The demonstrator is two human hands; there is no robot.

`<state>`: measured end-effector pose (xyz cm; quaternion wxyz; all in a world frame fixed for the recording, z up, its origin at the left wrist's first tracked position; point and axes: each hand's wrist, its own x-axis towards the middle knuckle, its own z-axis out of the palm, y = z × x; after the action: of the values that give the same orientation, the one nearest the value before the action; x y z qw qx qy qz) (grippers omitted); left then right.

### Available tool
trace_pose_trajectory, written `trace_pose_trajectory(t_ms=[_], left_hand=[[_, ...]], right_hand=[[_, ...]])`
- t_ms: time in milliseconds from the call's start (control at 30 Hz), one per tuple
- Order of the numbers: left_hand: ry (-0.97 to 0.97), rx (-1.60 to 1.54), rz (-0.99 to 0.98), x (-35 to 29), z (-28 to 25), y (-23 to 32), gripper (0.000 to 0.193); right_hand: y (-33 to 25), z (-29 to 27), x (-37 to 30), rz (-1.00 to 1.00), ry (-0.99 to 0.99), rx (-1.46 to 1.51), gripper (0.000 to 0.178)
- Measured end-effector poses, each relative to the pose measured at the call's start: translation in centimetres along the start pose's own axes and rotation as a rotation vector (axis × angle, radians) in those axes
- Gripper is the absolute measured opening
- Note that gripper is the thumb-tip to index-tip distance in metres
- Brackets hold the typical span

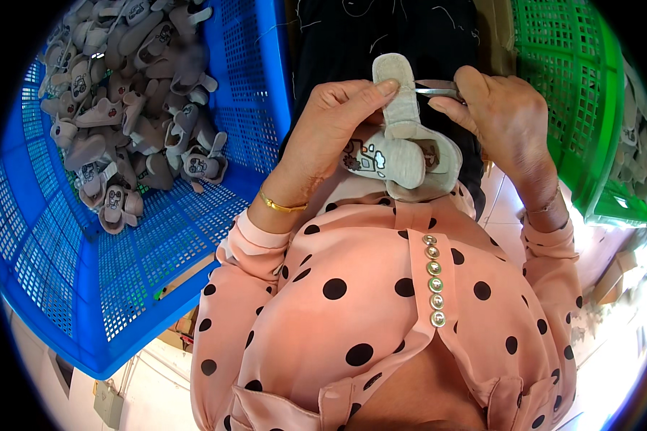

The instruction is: The person uses scissors to trim excess fabric and threads from the edges of a white slipper. They hold the slipper in their left hand and carefully cut along the seams and straps with their right hand. The slipper is handled one at a time from a large blue basket filled with similar items.

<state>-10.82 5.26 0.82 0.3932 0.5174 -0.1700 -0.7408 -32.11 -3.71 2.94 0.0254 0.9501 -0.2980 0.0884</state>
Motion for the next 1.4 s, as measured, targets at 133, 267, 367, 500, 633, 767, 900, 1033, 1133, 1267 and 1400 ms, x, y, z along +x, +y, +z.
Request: trace_pose_trajectory(t_ms=[133, 267, 367, 500, 633, 767, 900, 1033, 1133, 1267, 1400], left_hand=[[0.000, 0.017, 0.021, 0.1, -0.1, -0.3, 0.031], [-0.010, 0.005, 0.020, -0.1, 0.0, -0.2, 0.032], [-0.019, 0.011, 0.014, 0.0, -0.1, -0.3, 0.032], [-0.026, 0.026, 0.015, 0.0, -0.1, -0.2, 0.032], [-0.033, -0.004, 0.025, 0.0, -0.2, -0.3, 0.031], [-0.027, -0.002, 0.029, -0.1, -0.1, -0.3, 0.030], [-0.024, 0.004, 0.030, -0.2, -0.2, -0.3, 0.029], [-0.030, 0.004, 0.037, -0.1, -0.2, -0.4, 0.029], [-0.015, 0.028, 0.034, -0.1, -0.1, -0.3, 0.029], [0.047, -0.054, 0.040, -0.2, 1.0, 0.0, 0.027], [0.036, -0.027, 0.047, -0.1, 0.9, -0.1, 0.028]], right_hand=[[0.1, -0.4, 0.2, -0.016, 0.009, 0.025, 0.043], [0.1, -0.7, 0.4, -0.039, 0.005, 0.029, 0.042], [0.3, -0.8, 0.5, -0.051, 0.015, 0.058, 0.042], [0.4, -1.0, 0.3, -0.051, 0.029, 0.076, 0.042], [0.3, -1.1, 0.2, -0.053, 0.039, 0.085, 0.041], [0.2, -1.3, 0.4, -0.041, 0.019, 0.106, 0.040], [0.3, -1.3, 0.5, -0.060, 0.008, 0.061, 0.041], [0.4, -1.4, 0.6, -0.074, 0.020, 0.054, 0.042], [0.5, -1.4, 0.4, -0.075, 0.018, 0.050, 0.042], [0.5, -1.6, 0.5, -0.073, 0.041, 0.061, 0.041], [0.4, -1.5, 0.4, -0.047, 0.009, 0.072, 0.039]])
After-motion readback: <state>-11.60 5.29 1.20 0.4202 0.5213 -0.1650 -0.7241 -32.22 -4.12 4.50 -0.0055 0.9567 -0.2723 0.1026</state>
